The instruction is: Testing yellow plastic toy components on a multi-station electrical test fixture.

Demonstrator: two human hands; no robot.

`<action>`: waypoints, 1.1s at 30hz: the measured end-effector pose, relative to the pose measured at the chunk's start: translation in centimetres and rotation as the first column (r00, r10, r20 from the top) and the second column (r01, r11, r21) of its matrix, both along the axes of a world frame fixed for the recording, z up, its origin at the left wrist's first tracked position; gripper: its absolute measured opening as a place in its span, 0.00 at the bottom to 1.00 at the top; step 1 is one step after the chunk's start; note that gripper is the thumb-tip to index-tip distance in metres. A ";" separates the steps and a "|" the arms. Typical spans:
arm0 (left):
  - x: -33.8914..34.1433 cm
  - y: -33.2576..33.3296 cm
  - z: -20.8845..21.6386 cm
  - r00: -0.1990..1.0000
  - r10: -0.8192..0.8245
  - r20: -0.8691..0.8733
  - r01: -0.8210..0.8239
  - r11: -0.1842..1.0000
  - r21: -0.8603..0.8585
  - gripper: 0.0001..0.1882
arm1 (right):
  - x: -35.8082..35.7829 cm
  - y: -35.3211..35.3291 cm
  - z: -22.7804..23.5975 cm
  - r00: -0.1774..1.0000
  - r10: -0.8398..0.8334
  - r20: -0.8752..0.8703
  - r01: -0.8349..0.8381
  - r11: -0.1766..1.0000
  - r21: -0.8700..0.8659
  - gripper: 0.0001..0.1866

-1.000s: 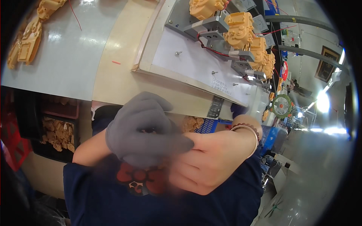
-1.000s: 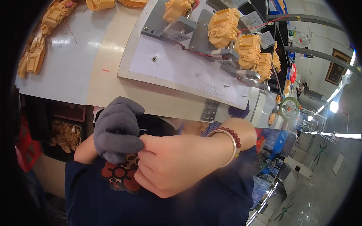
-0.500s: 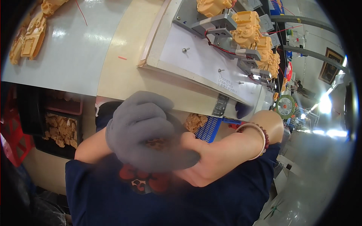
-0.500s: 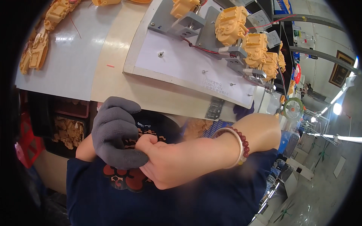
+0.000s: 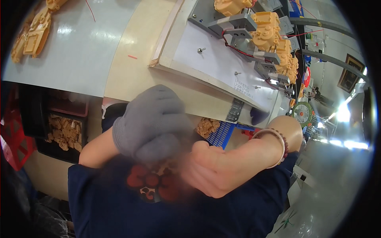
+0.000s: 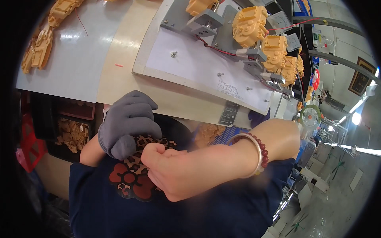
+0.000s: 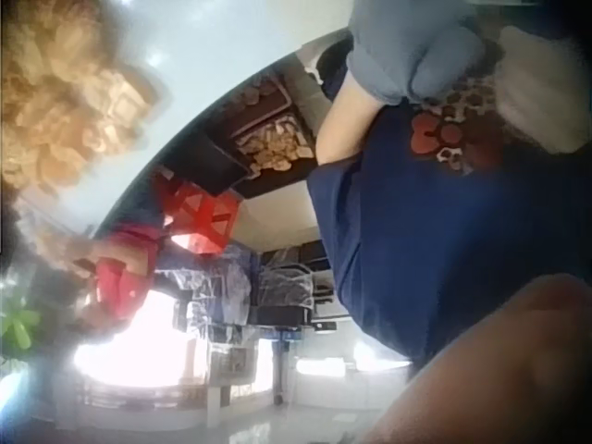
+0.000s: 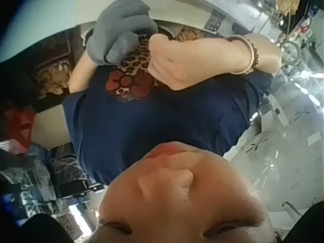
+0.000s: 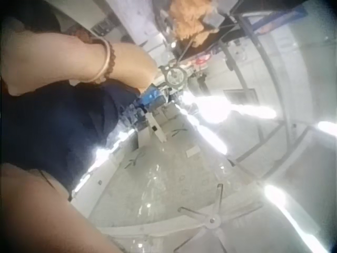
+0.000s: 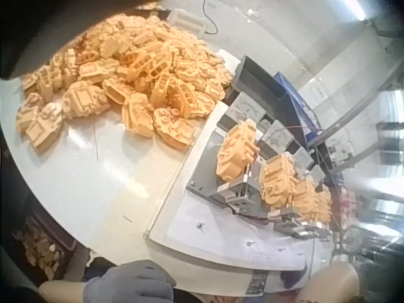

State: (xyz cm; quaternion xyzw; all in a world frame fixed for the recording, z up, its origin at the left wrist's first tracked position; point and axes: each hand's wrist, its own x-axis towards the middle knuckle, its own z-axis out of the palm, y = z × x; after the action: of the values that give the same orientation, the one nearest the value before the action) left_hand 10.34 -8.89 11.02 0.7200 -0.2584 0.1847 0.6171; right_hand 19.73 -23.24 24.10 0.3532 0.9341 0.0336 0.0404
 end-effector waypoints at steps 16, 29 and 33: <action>0.2 -0.5 0.8 0.955 0.293 -0.045 -0.296 0.952 -0.080 0.15 | 2.1 1.4 -3.1 0.850 -0.295 -0.435 0.514 0.642 0.568 0.11; -0.3 -1.7 2.1 0.976 0.210 -0.054 -0.216 0.919 -0.330 0.09 | 2.1 -0.4 -3.5 0.645 -0.389 -0.657 0.653 0.727 0.211 0.10; -0.9 -2.4 2.5 0.969 0.088 -0.229 -0.190 0.860 -0.473 0.11 | 2.0 -0.6 -4.3 0.575 -0.356 -0.737 0.677 0.712 0.185 0.09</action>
State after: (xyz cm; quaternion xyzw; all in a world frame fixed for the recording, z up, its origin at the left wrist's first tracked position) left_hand 9.41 -11.33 13.53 0.5710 -0.0869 0.2151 0.7874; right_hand 21.73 -23.87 19.75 0.6051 0.7004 0.1086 -0.3627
